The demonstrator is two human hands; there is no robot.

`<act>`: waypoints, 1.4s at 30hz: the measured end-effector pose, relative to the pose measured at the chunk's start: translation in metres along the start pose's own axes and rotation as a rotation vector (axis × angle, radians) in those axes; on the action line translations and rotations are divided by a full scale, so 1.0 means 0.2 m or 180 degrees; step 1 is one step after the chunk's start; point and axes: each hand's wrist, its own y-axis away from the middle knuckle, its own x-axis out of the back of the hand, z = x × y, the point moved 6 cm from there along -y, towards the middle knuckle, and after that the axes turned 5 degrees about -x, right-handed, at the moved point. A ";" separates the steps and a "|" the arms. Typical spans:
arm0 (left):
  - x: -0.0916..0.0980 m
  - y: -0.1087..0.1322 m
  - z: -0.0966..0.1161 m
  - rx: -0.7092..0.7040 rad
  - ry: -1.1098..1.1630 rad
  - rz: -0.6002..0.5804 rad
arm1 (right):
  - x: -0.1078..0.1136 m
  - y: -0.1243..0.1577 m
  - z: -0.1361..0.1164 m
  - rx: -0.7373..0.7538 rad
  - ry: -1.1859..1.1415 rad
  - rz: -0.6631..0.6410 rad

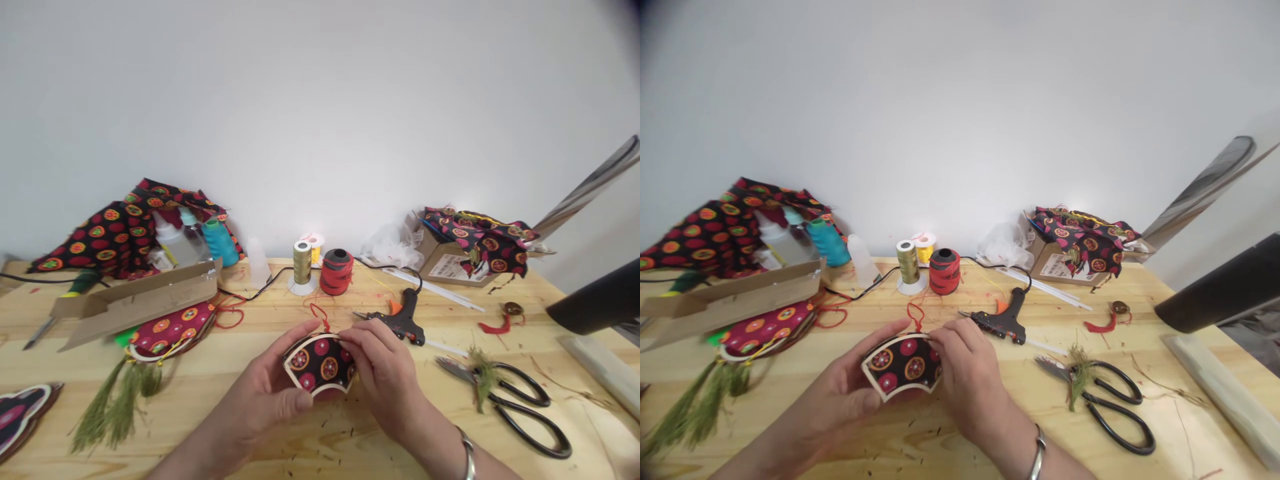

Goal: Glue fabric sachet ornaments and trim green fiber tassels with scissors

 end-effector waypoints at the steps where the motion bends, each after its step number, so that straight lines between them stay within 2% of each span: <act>1: -0.01 0.00 0.00 -0.0002 -0.0091 -0.0060 | 0.00 0.00 0.00 -0.0029 -0.0027 -0.0005; 5: -0.01 0.00 0.02 -0.0031 -0.0337 -0.0030 | 0.00 -0.01 0.01 -0.0241 -0.0067 -0.0014; 8: -0.01 0.00 0.03 -0.0064 -0.0326 0.0081 | 0.01 0.00 0.02 -0.0468 -0.0081 0.0104; 15: -0.02 0.00 0.02 0.0023 -0.0267 0.0052 | 0.02 0.00 0.05 -0.0974 -0.0234 0.0299; 18: -0.03 0.01 0.02 -0.0030 -0.0390 0.0117 | 0.02 0.01 0.07 -0.1206 -0.0280 0.0274; 23: -0.03 0.01 0.02 -0.0173 -0.0430 0.0130 | 0.00 0.03 0.06 -0.1147 -0.0238 0.0185; 26: -0.02 0.01 0.01 -0.0111 -0.0374 0.0300 | -0.03 0.04 0.03 -0.0825 -0.0360 -0.0078; 28: 0.01 0.00 0.01 -0.0116 -0.0367 0.0507 | -0.05 0.03 0.01 -0.0630 -0.0514 -0.0411; 33: 0.06 -0.01 0.02 -0.0165 -0.0358 0.0824 | -0.08 0.00 0.01 -0.0630 -0.0834 -0.1167; 42: 0.08 -0.01 0.05 -0.0302 -0.0358 0.0993 | -0.07 0.01 -0.01 -0.0455 -0.0691 -0.1428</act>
